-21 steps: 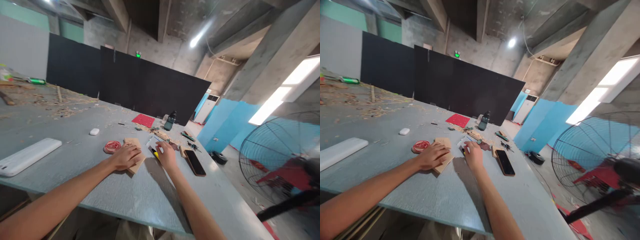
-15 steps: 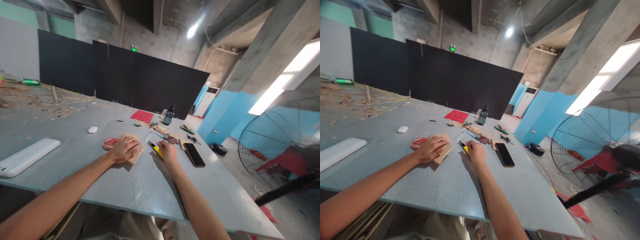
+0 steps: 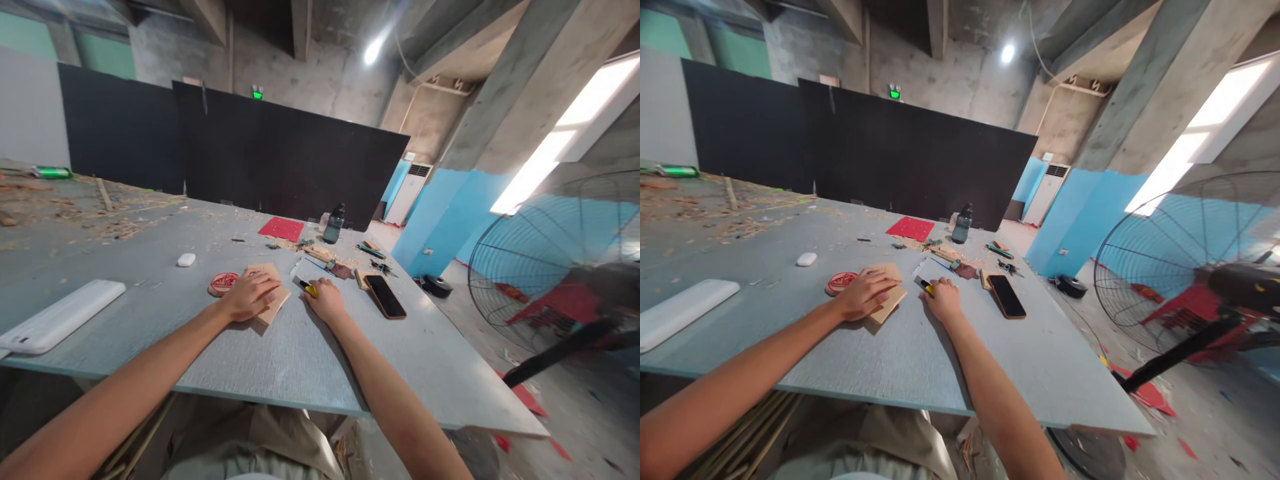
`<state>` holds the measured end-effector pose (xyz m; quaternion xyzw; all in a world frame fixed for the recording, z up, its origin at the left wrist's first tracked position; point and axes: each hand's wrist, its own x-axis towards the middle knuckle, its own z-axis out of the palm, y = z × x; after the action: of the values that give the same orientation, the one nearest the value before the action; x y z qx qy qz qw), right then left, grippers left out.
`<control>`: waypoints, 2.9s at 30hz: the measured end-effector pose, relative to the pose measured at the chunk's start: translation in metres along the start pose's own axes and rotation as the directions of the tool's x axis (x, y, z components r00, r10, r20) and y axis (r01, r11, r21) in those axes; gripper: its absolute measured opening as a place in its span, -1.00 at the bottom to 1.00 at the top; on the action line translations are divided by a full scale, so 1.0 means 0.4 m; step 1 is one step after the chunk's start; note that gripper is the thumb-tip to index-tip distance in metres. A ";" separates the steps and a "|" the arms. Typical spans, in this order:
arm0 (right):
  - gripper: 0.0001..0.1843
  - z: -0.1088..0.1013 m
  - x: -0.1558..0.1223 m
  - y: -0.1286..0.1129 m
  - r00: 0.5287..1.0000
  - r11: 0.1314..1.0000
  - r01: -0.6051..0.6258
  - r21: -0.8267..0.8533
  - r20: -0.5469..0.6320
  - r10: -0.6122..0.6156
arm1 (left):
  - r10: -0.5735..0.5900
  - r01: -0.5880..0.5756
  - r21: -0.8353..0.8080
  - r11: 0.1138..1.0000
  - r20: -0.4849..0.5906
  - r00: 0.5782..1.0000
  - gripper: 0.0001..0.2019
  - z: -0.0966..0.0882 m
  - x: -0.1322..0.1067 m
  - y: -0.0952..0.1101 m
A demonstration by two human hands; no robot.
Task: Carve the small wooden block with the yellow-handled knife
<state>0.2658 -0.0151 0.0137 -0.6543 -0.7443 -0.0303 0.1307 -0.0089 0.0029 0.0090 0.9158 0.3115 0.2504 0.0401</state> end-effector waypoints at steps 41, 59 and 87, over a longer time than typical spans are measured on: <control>-0.69 -0.003 -0.068 -0.118 0.942 0.885 0.334 0.324 -0.093 -0.322 | -0.285 0.125 -0.538 0.834 -0.226 0.931 -0.47 0.046 0.003 -0.034; -0.68 -0.016 -0.072 -0.130 0.935 0.728 0.341 0.594 -0.139 -0.325 | -0.253 0.133 -0.354 0.926 -0.318 0.914 -0.44 0.020 0.000 -0.043; -0.57 -0.014 0.018 0.024 0.979 0.979 -0.097 0.181 -0.161 0.127 | -0.231 0.161 -0.453 0.877 -0.103 0.968 -0.47 0.019 0.001 -0.011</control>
<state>0.2753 -0.0081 0.0197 -0.6765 -0.6918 -0.0149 0.2519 -0.0072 0.0073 0.0015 0.8243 0.3398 0.3791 0.2476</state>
